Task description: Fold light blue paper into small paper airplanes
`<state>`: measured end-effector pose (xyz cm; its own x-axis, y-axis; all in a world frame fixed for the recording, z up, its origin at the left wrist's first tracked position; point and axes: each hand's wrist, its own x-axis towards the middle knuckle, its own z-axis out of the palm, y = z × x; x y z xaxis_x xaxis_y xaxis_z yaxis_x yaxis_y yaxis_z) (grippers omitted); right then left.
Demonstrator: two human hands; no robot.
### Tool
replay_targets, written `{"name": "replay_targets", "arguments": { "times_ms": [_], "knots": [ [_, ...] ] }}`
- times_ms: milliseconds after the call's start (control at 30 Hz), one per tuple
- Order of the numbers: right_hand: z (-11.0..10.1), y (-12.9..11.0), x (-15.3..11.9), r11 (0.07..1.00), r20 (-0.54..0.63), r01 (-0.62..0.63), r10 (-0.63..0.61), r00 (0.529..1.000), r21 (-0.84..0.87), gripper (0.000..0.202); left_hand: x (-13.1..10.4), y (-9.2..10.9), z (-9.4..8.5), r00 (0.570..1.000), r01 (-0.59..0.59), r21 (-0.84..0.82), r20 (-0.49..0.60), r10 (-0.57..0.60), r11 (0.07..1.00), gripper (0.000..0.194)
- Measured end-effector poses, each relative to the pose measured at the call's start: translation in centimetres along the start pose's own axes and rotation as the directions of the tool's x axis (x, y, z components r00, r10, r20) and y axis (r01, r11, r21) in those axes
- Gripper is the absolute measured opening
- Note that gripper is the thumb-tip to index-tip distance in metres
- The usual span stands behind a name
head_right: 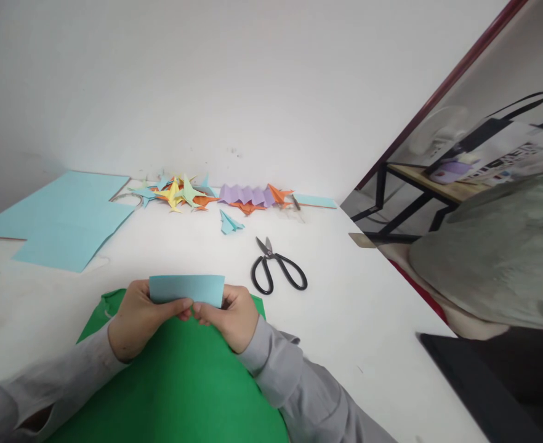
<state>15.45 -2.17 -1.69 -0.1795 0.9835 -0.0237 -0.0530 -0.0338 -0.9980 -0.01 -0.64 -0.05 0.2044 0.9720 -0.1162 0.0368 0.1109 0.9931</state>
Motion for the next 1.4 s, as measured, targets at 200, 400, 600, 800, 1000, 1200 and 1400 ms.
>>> {"name": "replay_targets", "arguments": {
  "times_ms": [200, 400, 600, 800, 1000, 1200, 1400],
  "knots": [
    [-0.5, 0.7, 0.4, 0.995, -0.096, -0.029, 0.038, 0.995, 0.098, 0.017, 0.1, 0.5, -0.3, 0.993, 0.041, -0.025, -0.113, -0.043, 0.999, 0.010],
    [-0.7, 0.7, 0.8, 0.954, -0.138, -0.082, 0.125, 0.983, 0.287, 0.015, 0.6, 0.3, -0.8, 0.990, 0.046, -0.112, -0.126, -0.060, 0.993, 0.013],
    [-0.9, 0.3, 1.2, 0.886, -0.157, -0.073, 0.161, 0.974, 0.458, 0.019, 1.0, -0.1, -1.3, 0.985, 0.064, -0.241, -0.142, -0.101, 0.968, 0.018],
    [-0.5, 0.4, 0.6, 0.992, 0.000, -0.062, 0.063, 0.998, 0.112, 0.022, 0.2, -0.1, -0.1, 0.996, 0.093, -0.137, 0.005, -0.093, 0.986, 0.012],
    [-0.2, 0.0, 0.4, 0.997, 0.034, -0.073, 0.072, 0.997, 0.038, 0.024, 0.2, 0.0, 0.0, 0.994, 0.095, -0.118, 0.067, -0.088, 0.989, 0.009],
    [-0.5, 0.4, 0.4, 0.999, -0.033, -0.046, 0.047, 0.998, 0.019, 0.028, 0.7, -0.2, -0.7, 0.996, 0.079, -0.210, -0.020, -0.085, 0.974, 0.015],
    [-1.0, 1.2, 0.7, 0.992, -0.069, -0.053, 0.061, 0.996, 0.114, 0.027, 1.3, 0.2, -1.2, 0.981, 0.092, -0.346, -0.129, -0.144, 0.934, 0.023]
  ]
}}
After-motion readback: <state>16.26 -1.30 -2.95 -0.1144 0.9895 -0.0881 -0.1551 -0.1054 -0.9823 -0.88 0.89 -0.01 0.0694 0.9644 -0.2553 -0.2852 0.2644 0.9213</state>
